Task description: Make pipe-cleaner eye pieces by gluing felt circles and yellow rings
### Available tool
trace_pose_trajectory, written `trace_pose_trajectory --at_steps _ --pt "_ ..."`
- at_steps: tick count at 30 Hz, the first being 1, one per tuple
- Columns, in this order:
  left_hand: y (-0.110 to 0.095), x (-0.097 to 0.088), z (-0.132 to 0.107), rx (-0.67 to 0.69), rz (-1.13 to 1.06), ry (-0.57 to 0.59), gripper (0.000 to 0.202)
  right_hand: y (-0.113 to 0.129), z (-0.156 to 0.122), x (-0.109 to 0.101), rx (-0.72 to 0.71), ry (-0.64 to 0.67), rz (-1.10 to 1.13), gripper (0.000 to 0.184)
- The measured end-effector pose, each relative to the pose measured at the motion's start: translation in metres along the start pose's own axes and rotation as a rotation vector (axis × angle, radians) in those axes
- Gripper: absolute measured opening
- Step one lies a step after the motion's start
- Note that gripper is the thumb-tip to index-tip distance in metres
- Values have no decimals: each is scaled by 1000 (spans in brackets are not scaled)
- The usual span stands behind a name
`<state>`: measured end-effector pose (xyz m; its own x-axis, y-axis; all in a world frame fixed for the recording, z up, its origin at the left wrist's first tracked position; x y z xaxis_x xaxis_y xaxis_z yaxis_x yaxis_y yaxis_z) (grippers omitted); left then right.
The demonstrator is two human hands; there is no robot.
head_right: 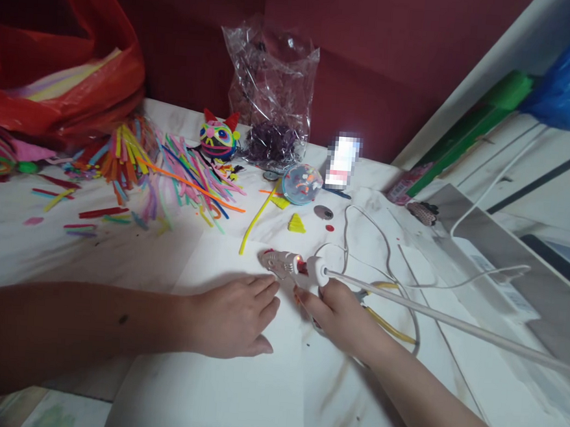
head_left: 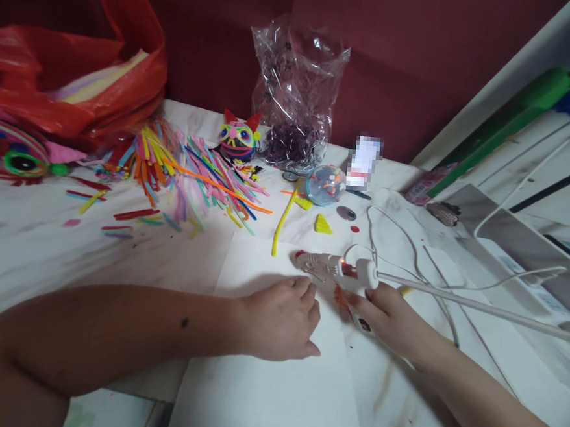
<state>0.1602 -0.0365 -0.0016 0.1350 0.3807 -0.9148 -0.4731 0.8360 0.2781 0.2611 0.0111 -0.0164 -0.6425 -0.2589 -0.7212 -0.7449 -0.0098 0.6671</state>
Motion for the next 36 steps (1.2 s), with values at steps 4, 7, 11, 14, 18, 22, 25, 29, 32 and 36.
trace_pose_trajectory --at_steps 4,7,11,14,18,22,25,29,32,36 --pt "1 0 0 -4 2 7 58 4 1 -2 -31 -9 -35 41" --pt "0 0 0 0 6 4 57 6 0 -2 -41 -2 -27 40" --pt "-1 0 0 1 13 4 57 9 0 -2 -55 -2 -25 40" --pt "0 0 1 1 13 8 58 9 0 -2 -53 -8 -21 41" --pt "0 -3 0 0 8 1 57 7 1 -3 -38 -18 -11 42" --pt "1 -3 0 -7 1 -8 56 4 0 -1 -18 12 -10 41" --pt "-1 -1 0 1 -1 0 57 6 -1 -2 -35 15 -21 40" --pt "0 1 0 -9 -6 10 58 7 -1 -1 -50 9 -13 41" --pt "0 0 0 -6 -6 11 59 6 -1 -1 -45 8 -4 40" --pt "1 0 0 -9 0 20 58 6 -1 -1 -47 2 -11 39"
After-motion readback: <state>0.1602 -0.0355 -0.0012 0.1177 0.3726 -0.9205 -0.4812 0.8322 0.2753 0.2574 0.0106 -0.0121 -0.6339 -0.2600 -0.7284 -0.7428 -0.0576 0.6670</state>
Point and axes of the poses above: each hand's wrist, its own z-axis towards the middle knuckle, its own x-axis out of the palm, y = z × x, the point moved 10 cm from there along z, towards the middle knuckle, and after that the axes turned 9 degrees about -x, right-handed, at the moved point
